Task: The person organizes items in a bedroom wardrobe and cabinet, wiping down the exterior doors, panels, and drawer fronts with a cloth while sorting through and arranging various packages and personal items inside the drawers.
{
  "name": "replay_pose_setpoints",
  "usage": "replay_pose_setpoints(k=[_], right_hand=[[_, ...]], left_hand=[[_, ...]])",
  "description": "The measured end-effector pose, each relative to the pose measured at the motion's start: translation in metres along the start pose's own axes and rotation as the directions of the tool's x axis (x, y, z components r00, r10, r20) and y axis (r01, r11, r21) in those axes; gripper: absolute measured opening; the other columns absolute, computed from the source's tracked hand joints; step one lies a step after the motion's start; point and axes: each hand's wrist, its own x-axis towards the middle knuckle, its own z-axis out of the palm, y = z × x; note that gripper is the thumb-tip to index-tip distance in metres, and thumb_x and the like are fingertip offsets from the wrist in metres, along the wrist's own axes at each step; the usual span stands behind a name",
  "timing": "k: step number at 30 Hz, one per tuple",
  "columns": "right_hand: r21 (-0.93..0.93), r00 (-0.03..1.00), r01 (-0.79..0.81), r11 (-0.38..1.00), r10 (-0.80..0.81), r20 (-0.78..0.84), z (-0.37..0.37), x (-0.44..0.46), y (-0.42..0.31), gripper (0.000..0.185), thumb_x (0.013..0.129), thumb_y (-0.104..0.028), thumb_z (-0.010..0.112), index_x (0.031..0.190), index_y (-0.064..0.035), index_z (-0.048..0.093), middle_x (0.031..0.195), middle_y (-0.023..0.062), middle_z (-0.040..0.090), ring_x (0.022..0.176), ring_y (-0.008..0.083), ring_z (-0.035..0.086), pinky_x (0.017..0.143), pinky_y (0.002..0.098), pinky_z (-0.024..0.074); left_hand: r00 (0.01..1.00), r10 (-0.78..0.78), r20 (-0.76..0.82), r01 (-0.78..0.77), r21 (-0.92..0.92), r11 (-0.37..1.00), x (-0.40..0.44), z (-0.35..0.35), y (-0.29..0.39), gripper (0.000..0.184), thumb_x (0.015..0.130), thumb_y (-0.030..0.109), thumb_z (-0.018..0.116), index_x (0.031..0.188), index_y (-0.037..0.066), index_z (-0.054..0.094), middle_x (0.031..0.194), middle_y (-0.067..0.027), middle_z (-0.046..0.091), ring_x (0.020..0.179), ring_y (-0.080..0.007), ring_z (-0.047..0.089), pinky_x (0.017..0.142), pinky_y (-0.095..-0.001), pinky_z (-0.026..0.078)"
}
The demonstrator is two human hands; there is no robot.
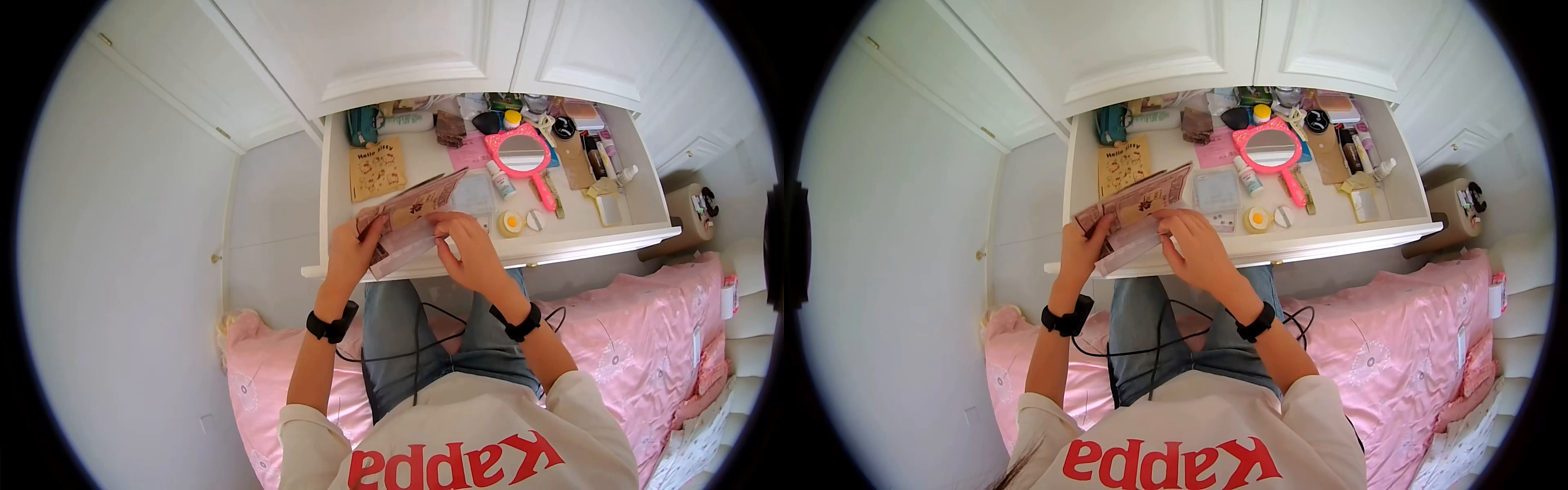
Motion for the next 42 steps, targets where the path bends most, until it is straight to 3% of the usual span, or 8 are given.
replay_pose_setpoints(k=[6, 9, 18, 27, 30, 33, 36, 42], right_hand=[[0.230, 0.964, -0.232, 0.945, 0.192, 0.183, 0.007, -0.008, 0.003, 0.015, 0.075, 0.001, 0.056, 0.088, -0.0028, 0.048, 0.098, 0.0123, 0.059, 0.089, 0.0291, 0.055, 0.077, 0.0348, 0.0441], [0.315, 0.954, -0.271, 0.909, 0.210, 0.215, 0.010, -0.010, 0.008, 0.015, 0.074, 0.000, 0.057, 0.086, -0.0032, 0.049, 0.105, 0.0124, 0.056, 0.094, 0.0290, 0.054, 0.080, 0.0337, 0.0432], [-0.186, 0.998, 0.043, 0.982, -0.051, -0.040, 0.007, 0.000, -0.010, 0.014, 0.070, 0.000, 0.061, 0.079, -0.0053, 0.052, 0.109, 0.0096, 0.050, 0.107, 0.0305, 0.045, 0.090, 0.0414, 0.0365], [0.032, 0.999, -0.012, 0.999, 0.011, 0.041, 0.013, -0.015, 0.002, 0.013, 0.072, -0.003, 0.061, 0.082, -0.0057, 0.054, 0.099, 0.0076, 0.051, 0.099, 0.0273, 0.048, 0.087, 0.0383, 0.0369], [0.077, 1.000, 0.001, 0.997, -0.003, 0.023, 0.009, -0.020, -0.011, 0.016, 0.069, 0.001, 0.064, 0.083, -0.0033, 0.057, 0.093, 0.0077, 0.052, 0.089, 0.0259, 0.050, 0.077, 0.0346, 0.0415], [-0.057, 0.942, 0.333, 0.941, -0.335, -0.035, 0.007, -0.022, -0.019, 0.017, 0.069, 0.000, 0.063, 0.085, -0.0021, 0.058, 0.091, 0.0079, 0.054, 0.085, 0.0253, 0.052, 0.073, 0.0325, 0.0427], [-0.024, 0.933, 0.357, 0.934, -0.355, 0.056, 0.006, -0.026, -0.021, 0.022, 0.066, -0.002, 0.063, 0.088, -0.0013, 0.058, 0.092, 0.0088, 0.054, 0.083, 0.0258, 0.054, 0.073, 0.0336, 0.0437], [-0.064, 0.965, 0.229, 0.971, -0.218, 0.144, 0.015, -0.043, -0.017, 0.031, 0.068, -0.004, 0.055, 0.100, -0.0027, 0.056, 0.098, 0.0092, 0.056, 0.092, 0.0256, 0.054, 0.079, 0.0345, 0.0436]], left_hand=[[0.990, -0.075, -0.120, 0.038, -0.286, 0.957, 0.001, 0.007, -0.002, 0.025, 0.082, 0.014, 0.061, 0.098, -0.005, 0.058, 0.081, -0.0088, 0.064, 0.069, -0.0118, 0.057, 0.063, -0.0267, 0.045], [0.980, -0.149, -0.130, 0.087, -0.395, 0.914, 0.000, 0.010, -0.006, 0.024, 0.083, 0.016, 0.061, 0.096, -0.004, 0.059, 0.083, -0.0065, 0.064, 0.072, -0.0099, 0.056, 0.065, -0.0257, 0.045], [0.964, -0.259, -0.060, 0.171, -0.605, 0.778, 0.004, 0.005, -0.001, 0.030, 0.084, 0.020, 0.061, 0.100, -0.004, 0.056, 0.090, -0.0059, 0.062, 0.078, -0.0093, 0.055, 0.069, -0.0241, 0.044], [0.936, -0.347, 0.060, 0.300, -0.656, 0.693, 0.002, 0.015, -0.024, 0.031, 0.084, 0.019, 0.062, 0.103, -0.003, 0.055, 0.095, -0.0067, 0.061, 0.080, -0.0099, 0.056, 0.070, -0.0246, 0.046], [0.928, -0.313, 0.204, 0.359, -0.714, 0.601, -0.003, 0.019, -0.021, 0.029, 0.084, 0.015, 0.059, 0.106, -0.002, 0.053, 0.096, -0.0082, 0.060, 0.079, -0.0123, 0.060, 0.069, -0.0255, 0.050], [0.907, -0.309, 0.287, 0.419, -0.694, 0.585, -0.005, 0.021, -0.019, 0.029, 0.084, 0.013, 0.058, 0.107, -0.003, 0.052, 0.096, -0.0090, 0.061, 0.079, -0.0133, 0.061, 0.069, -0.0249, 0.051], [0.885, -0.361, 0.295, 0.452, -0.730, 0.512, -0.005, 0.020, -0.028, 0.029, 0.084, 0.012, 0.058, 0.107, -0.003, 0.052, 0.097, -0.0095, 0.061, 0.082, -0.0137, 0.061, 0.069, -0.0249, 0.050], [0.943, -0.291, 0.162, 0.293, -0.820, 0.492, -0.001, 0.008, -0.022, 0.027, 0.086, 0.013, 0.058, 0.108, -0.002, 0.052, 0.101, -0.0084, 0.060, 0.085, -0.0127, 0.059, 0.072, -0.0263, 0.049]])
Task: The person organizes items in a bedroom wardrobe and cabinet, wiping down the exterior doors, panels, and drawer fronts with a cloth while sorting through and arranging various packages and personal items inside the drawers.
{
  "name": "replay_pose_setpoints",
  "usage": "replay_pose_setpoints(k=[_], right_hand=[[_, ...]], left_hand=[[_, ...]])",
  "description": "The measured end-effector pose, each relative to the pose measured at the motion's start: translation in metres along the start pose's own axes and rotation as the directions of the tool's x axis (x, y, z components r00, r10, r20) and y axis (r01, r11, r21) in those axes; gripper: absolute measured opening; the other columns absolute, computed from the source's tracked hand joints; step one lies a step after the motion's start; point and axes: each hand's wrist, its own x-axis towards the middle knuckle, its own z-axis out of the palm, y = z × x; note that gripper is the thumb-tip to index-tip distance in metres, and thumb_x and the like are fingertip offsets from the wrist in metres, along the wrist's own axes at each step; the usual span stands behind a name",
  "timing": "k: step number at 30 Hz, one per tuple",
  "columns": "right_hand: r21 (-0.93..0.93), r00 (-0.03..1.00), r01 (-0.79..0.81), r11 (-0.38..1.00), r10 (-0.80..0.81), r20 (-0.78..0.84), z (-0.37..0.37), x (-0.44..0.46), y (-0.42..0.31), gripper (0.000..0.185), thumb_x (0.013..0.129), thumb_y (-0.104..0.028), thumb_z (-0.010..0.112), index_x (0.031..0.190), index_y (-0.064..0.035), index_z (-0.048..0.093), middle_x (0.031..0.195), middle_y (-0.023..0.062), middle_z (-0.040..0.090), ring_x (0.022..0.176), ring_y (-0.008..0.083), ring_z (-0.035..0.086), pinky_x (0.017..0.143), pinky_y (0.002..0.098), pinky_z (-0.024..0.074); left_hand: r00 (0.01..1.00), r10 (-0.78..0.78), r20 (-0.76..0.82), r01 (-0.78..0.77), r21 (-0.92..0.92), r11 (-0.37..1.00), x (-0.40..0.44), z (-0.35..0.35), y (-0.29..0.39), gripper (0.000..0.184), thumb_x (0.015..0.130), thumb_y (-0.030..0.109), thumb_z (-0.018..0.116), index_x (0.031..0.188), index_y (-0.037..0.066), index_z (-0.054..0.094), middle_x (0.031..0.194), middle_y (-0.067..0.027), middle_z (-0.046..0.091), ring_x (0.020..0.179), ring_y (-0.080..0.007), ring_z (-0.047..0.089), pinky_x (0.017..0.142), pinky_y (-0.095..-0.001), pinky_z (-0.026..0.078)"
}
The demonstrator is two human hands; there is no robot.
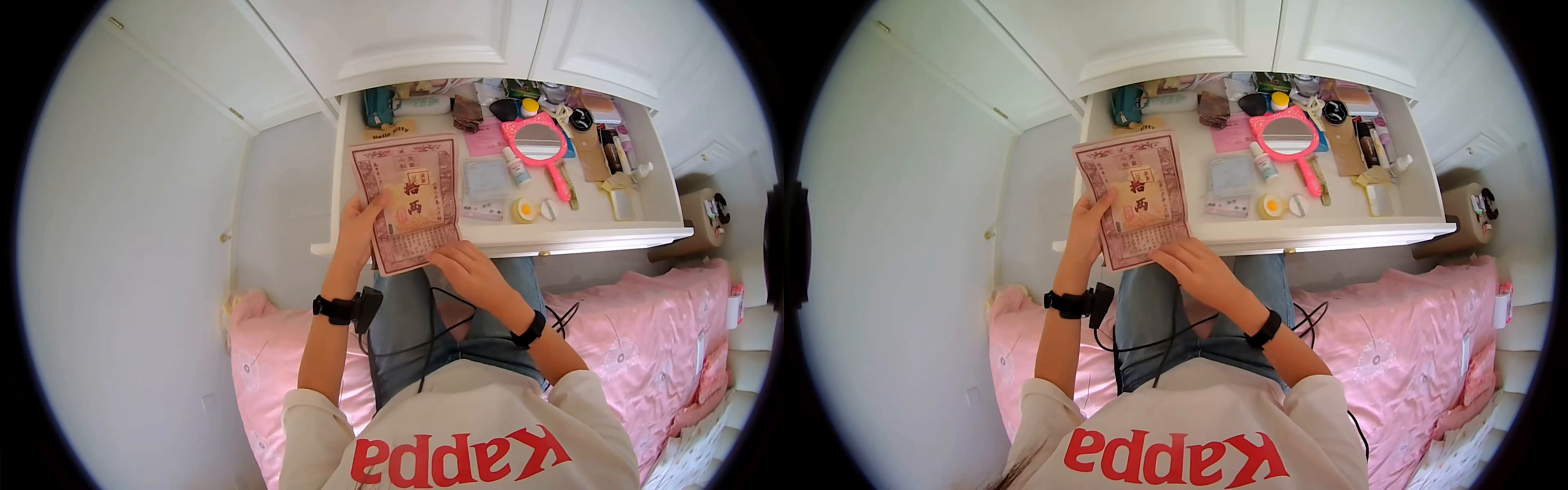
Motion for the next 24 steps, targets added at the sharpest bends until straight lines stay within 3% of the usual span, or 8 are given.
replay_pose_setpoints(k=[3, 6, 9, 11, 13, 16, 19, 24], right_hand=[[-0.040, 0.998, 0.016, 0.999, -0.013, 0.065, 0.001, 0.000, 0.005, 0.034, 0.070, -0.007, 0.060, 0.103, -0.0026, 0.055, 0.097, 0.0092, 0.058, 0.092, 0.0265, 0.054, 0.081, 0.0337, 0.0435], [0.158, 0.983, -0.175, 0.972, 0.181, -0.025, 0.001, 0.003, 0.002, 0.037, 0.071, -0.006, 0.065, 0.106, -0.0016, 0.053, 0.093, 0.0086, 0.058, 0.091, 0.0260, 0.054, 0.082, 0.0350, 0.0421], [0.655, 0.709, -0.526, 0.542, 0.705, -0.014, 0.001, 0.011, -0.005, 0.047, 0.070, -0.005, 0.068, 0.112, -0.0017, 0.048, 0.098, 0.0107, 0.056, 0.095, 0.0258, 0.052, 0.084, 0.0361, 0.0394], [0.388, 0.751, -0.458, 0.800, 0.581, -0.314, 0.001, 0.021, 0.002, 0.051, 0.071, -0.003, 0.067, 0.116, -0.0022, 0.044, 0.103, 0.0120, 0.053, 0.098, 0.0247, 0.050, 0.086, 0.0361, 0.0379], [0.226, 0.747, -0.440, 0.869, 0.494, -0.446, 0.002, 0.026, 0.004, 0.056, 0.072, -0.005, 0.067, 0.121, -0.0020, 0.040, 0.113, 0.0152, 0.047, 0.107, 0.0253, 0.045, 0.090, 0.0364, 0.0350], [0.560, 0.711, -0.479, 0.676, 0.673, -0.204, 0.014, 0.019, 0.015, 0.051, 0.075, -0.005, 0.065, 0.119, -0.0001, 0.041, 0.112, 0.0123, 0.050, 0.104, 0.0192, 0.048, 0.089, 0.0330, 0.0376], [0.790, 0.700, -0.525, 0.316, 0.688, 0.190, 0.007, 0.013, 0.020, 0.046, 0.077, -0.002, 0.062, 0.118, 0.0014, 0.042, 0.111, 0.0085, 0.053, 0.099, 0.0130, 0.050, 0.086, 0.0278, 0.0408], [0.851, 0.725, -0.472, 0.232, 0.651, 0.225, -0.005, 0.017, 0.009, 0.043, 0.079, 0.004, 0.058, 0.119, 0.0021, 0.042, 0.109, 0.0046, 0.054, 0.099, 0.0095, 0.050, 0.086, 0.0239, 0.0409]], left_hand=[[0.999, 0.040, 0.037, -0.039, -0.030, 0.999, -0.001, 0.003, 0.003, 0.028, 0.086, 0.014, 0.057, 0.109, -0.002, 0.052, 0.102, -0.0086, 0.060, 0.087, -0.0127, 0.058, 0.074, -0.0258, 0.048], [0.997, 0.044, 0.066, -0.041, -0.044, 0.998, -0.003, 0.009, 0.011, 0.026, 0.087, 0.011, 0.055, 0.108, -0.003, 0.050, 0.102, -0.0093, 0.060, 0.086, -0.0131, 0.059, 0.071, -0.0257, 0.050], [0.990, 0.036, 0.139, -0.047, 0.077, 0.996, -0.007, 0.016, 0.017, 0.027, 0.087, 0.012, 0.055, 0.110, -0.002, 0.050, 0.103, -0.0095, 0.059, 0.088, -0.0130, 0.059, 0.072, -0.0258, 0.050], [0.992, 0.054, 0.113, -0.062, 0.069, 0.996, -0.008, 0.018, 0.018, 0.028, 0.087, 0.012, 0.055, 0.110, -0.002, 0.049, 0.103, -0.0094, 0.059, 0.088, -0.0129, 0.059, 0.073, -0.0256, 0.050], [0.993, 0.066, 0.095, -0.071, 0.053, 0.996, -0.009, 0.021, 0.020, 0.028, 0.088, 0.013, 0.055, 0.111, -0.002, 0.049, 0.103, -0.0091, 0.059, 0.088, -0.0127, 0.058, 0.073, -0.0254, 0.050], [0.996, 0.057, 0.074, -0.059, 0.018, 0.998, -0.010, 0.023, 0.020, 0.028, 0.088, 0.014, 0.054, 0.111, -0.002, 0.049, 0.103, -0.0085, 0.059, 0.087, -0.0122, 0.058, 0.073, -0.0249, 0.049], [0.997, 0.053, 0.058, -0.052, -0.013, 0.999, -0.009, 0.021, 0.014, 0.028, 0.089, 0.015, 0.052, 0.112, -0.001, 0.049, 0.104, -0.0078, 0.058, 0.087, -0.0117, 0.058, 0.073, -0.0247, 0.049], [0.995, 0.103, 0.010, -0.103, 0.019, 0.995, -0.009, 0.024, 0.014, 0.029, 0.091, 0.016, 0.049, 0.115, 0.001, 0.047, 0.106, -0.0060, 0.058, 0.091, -0.0110, 0.057, 0.075, -0.0253, 0.048]])
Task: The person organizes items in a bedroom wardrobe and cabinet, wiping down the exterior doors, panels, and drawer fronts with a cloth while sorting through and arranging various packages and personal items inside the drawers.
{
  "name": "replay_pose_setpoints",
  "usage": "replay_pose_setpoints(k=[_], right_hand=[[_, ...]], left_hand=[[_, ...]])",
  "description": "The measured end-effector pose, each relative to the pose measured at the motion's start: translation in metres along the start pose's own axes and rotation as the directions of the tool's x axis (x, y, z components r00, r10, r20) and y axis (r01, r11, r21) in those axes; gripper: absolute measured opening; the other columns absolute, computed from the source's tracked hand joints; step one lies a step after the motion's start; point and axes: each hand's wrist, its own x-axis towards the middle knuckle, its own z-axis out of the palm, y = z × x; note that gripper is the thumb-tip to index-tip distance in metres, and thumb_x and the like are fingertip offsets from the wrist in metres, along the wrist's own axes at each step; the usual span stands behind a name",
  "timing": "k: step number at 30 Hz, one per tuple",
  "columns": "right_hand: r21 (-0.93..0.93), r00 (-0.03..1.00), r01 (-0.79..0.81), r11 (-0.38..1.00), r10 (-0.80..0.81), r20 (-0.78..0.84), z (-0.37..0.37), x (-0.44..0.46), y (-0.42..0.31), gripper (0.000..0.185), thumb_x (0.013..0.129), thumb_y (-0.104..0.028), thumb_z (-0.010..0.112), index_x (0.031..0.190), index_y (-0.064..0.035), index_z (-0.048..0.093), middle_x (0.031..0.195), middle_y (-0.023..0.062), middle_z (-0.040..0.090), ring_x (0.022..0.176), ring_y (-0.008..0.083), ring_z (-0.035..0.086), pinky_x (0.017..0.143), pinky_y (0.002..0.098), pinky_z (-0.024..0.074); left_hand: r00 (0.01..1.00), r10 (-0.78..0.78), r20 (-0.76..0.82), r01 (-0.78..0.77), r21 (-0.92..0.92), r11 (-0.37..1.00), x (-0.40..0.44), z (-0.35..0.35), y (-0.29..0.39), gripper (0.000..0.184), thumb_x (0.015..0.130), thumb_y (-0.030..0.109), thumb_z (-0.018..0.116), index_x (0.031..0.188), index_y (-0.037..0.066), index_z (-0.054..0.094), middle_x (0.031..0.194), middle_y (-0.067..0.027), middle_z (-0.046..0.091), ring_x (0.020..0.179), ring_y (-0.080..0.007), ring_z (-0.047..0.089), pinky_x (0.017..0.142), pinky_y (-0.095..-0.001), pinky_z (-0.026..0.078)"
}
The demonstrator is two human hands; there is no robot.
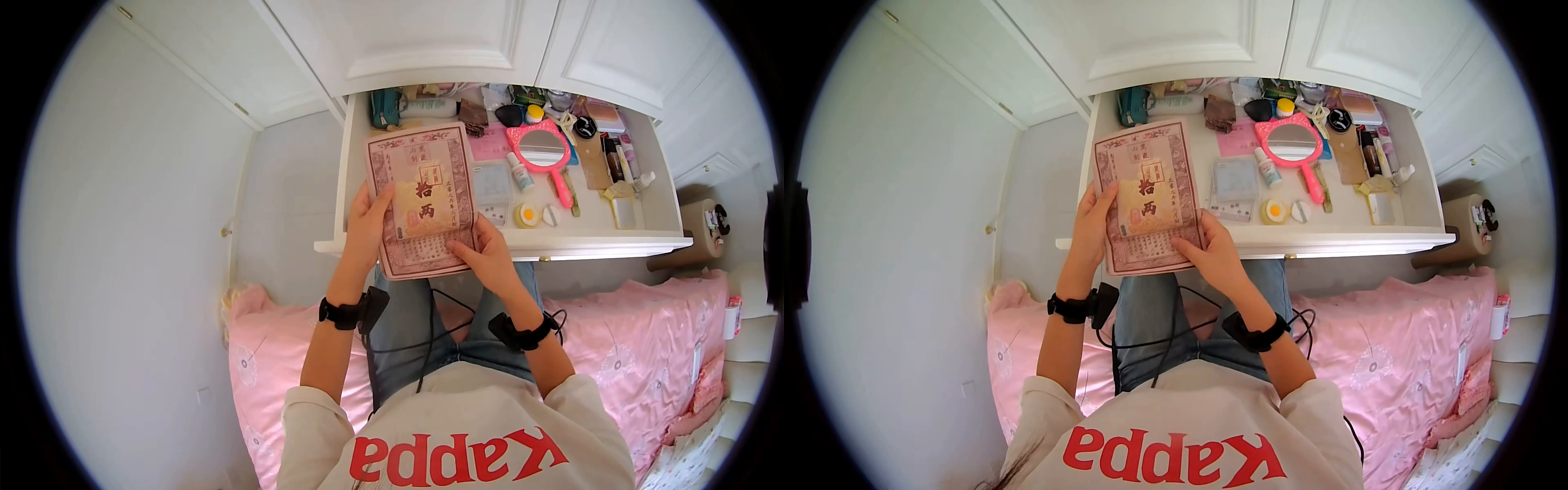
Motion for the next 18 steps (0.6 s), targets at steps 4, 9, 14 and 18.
replay_pose_setpoints(k=[4, 9, 14, 18], right_hand=[[-0.002, 0.998, 0.058, 0.998, -0.058, 0.040, 0.000, 0.002, 0.005, 0.048, 0.079, 0.006, 0.057, 0.123, 0.0014, 0.038, 0.115, 0.0059, 0.050, 0.106, 0.0110, 0.047, 0.091, 0.0249, 0.0372], [-0.068, 0.991, 0.113, 0.991, -0.108, 0.077, 0.004, -0.001, -0.001, 0.055, 0.078, 0.007, 0.055, 0.127, 0.0007, 0.032, 0.121, 0.0071, 0.044, 0.111, 0.0120, 0.042, 0.095, 0.0261, 0.0338], [-0.164, 0.982, 0.186, 0.969, -0.189, 0.000, 0.008, -0.005, -0.005, 0.042, 0.084, -0.001, 0.052, 0.123, 0.0008, 0.037, 0.114, 0.0060, 0.049, 0.104, 0.0111, 0.044, 0.091, 0.0245, 0.0346], [-0.263, 0.982, 0.154, 0.952, -0.176, -0.064, 0.005, -0.009, -0.010, 0.025, 0.090, -0.010, 0.047, 0.112, 0.0017, 0.047, 0.097, 0.0041, 0.056, 0.089, 0.0087, 0.047, 0.080, 0.0222, 0.0382]], left_hand=[[1.000, 0.021, -0.012, -0.021, -0.017, 1.000, -0.003, 0.008, 0.006, 0.032, 0.090, 0.017, 0.050, 0.118, 0.002, 0.045, 0.108, -0.0057, 0.057, 0.093, -0.0109, 0.056, 0.077, -0.0251, 0.047], [0.998, 0.052, -0.028, -0.052, 0.019, 0.998, -0.006, 0.010, 0.007, 0.035, 0.090, 0.018, 0.052, 0.120, 0.002, 0.043, 0.109, -0.0064, 0.056, 0.093, -0.0115, 0.056, 0.077, -0.0250, 0.047], [0.985, 0.171, -0.028, -0.167, 0.105, 0.980, -0.010, 0.015, 0.005, 0.035, 0.090, 0.018, 0.051, 0.120, 0.000, 0.043, 0.108, -0.0069, 0.056, 0.093, -0.0109, 0.055, 0.078, -0.0242, 0.046], [0.953, 0.304, -0.005, -0.291, 0.278, 0.915, -0.016, 0.018, 0.009, 0.033, 0.091, 0.019, 0.050, 0.116, -0.001, 0.044, 0.105, -0.0064, 0.057, 0.090, -0.0095, 0.053, 0.077, -0.0231, 0.044]])
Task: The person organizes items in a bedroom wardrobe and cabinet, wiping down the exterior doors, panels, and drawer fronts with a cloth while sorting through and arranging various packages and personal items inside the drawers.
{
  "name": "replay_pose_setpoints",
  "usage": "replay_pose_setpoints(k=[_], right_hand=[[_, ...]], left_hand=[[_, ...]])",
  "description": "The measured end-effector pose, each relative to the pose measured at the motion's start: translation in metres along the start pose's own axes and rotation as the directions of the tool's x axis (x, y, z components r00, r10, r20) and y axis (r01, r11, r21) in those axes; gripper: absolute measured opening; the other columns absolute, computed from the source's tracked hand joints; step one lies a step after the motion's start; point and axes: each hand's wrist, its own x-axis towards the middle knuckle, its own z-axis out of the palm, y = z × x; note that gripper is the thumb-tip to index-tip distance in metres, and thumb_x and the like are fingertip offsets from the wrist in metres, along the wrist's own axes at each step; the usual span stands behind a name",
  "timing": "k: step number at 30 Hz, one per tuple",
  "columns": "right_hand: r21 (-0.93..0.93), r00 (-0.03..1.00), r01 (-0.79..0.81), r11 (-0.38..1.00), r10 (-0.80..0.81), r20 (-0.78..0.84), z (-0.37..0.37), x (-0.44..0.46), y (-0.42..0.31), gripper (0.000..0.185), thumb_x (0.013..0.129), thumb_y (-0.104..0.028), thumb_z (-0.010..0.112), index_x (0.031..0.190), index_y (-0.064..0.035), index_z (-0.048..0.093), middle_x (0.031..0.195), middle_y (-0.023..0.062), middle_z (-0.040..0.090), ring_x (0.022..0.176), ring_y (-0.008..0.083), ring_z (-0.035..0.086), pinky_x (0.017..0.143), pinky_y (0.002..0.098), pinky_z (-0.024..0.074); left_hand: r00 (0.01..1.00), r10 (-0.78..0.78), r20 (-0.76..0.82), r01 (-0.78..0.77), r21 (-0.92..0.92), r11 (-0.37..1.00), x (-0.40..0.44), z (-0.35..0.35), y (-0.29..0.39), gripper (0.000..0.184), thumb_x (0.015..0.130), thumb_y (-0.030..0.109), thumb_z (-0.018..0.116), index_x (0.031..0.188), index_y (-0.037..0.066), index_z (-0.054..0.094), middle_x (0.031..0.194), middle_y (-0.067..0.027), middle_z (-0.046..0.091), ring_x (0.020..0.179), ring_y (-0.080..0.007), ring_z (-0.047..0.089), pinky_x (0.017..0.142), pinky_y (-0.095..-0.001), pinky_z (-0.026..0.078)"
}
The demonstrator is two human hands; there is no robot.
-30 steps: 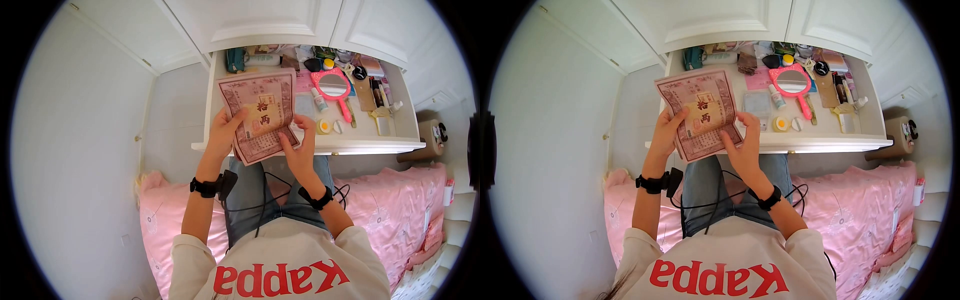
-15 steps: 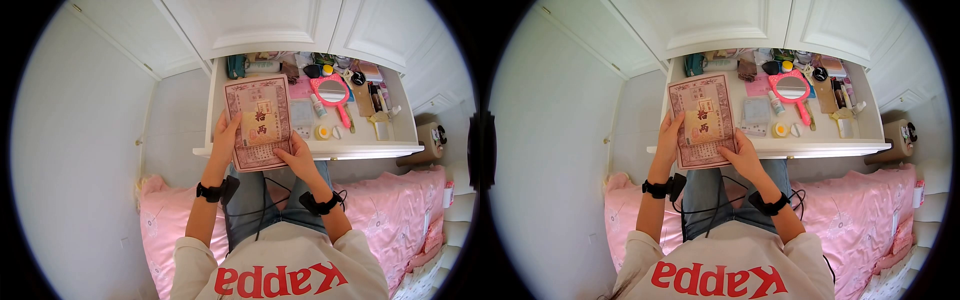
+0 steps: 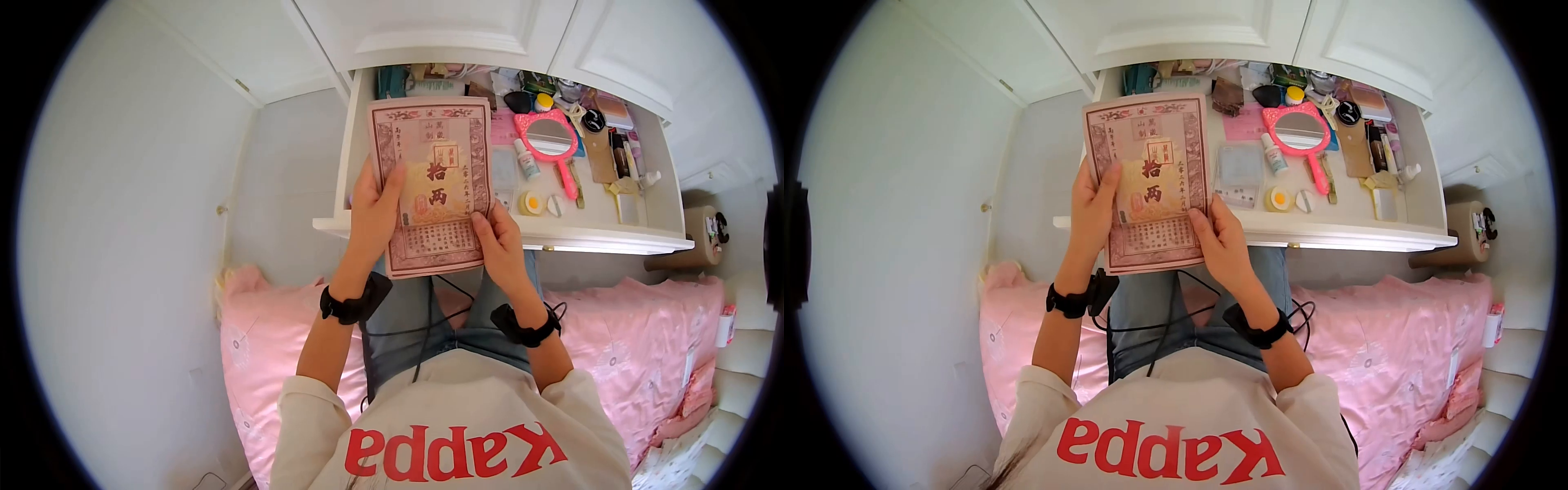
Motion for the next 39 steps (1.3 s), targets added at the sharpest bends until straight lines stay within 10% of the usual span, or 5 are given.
replay_pose_setpoints(k=[9, 19, 39], right_hand=[[-0.010, 1.000, 0.009, 1.000, -0.009, -0.014, 0.007, -0.006, -0.013, 0.021, 0.090, -0.011, 0.048, 0.106, 0.0021, 0.050, 0.093, 0.0046, 0.059, 0.083, 0.0066, 0.048, 0.074, 0.0211, 0.0400], [0.151, 0.910, -0.366, 0.918, 0.319, 0.265, -0.001, -0.018, -0.029, 0.045, 0.082, 0.003, 0.055, 0.124, 0.0001, 0.038, 0.099, 0.0083, 0.060, 0.079, 0.0115, 0.060, 0.064, 0.0209, 0.0486], [0.252, 0.888, -0.386, 0.888, 0.283, 0.361, -0.005, -0.029, -0.030, 0.050, 0.082, 0.003, 0.055, 0.129, -0.0004, 0.035, 0.101, 0.0091, 0.060, 0.079, 0.0146, 0.062, 0.069, 0.0243, 0.0496]], left_hand=[[0.975, 0.210, -0.067, -0.157, 0.462, 0.873, -0.010, 0.000, 0.019, 0.025, 0.089, 0.018, 0.050, 0.103, -0.002, 0.050, 0.075, -0.0137, 0.059, 0.064, -0.0171, 0.055, 0.060, -0.0282, 0.043], [0.941, 0.326, -0.088, -0.221, 0.568, 0.793, -0.008, 0.001, 0.024, 0.023, 0.089, 0.018, 0.050, 0.100, -0.002, 0.050, 0.061, -0.0171, 0.054, 0.049, -0.0276, 0.051, 0.047, -0.0323, 0.040], [0.946, 0.306, -0.106, -0.176, 0.624, 0.761, -0.004, 0.000, 0.018, 0.022, 0.090, 0.021, 0.049, 0.096, 0.000, 0.051, 0.062, -0.0180, 0.054, 0.051, -0.0328, 0.052, 0.049, -0.0350, 0.040]])
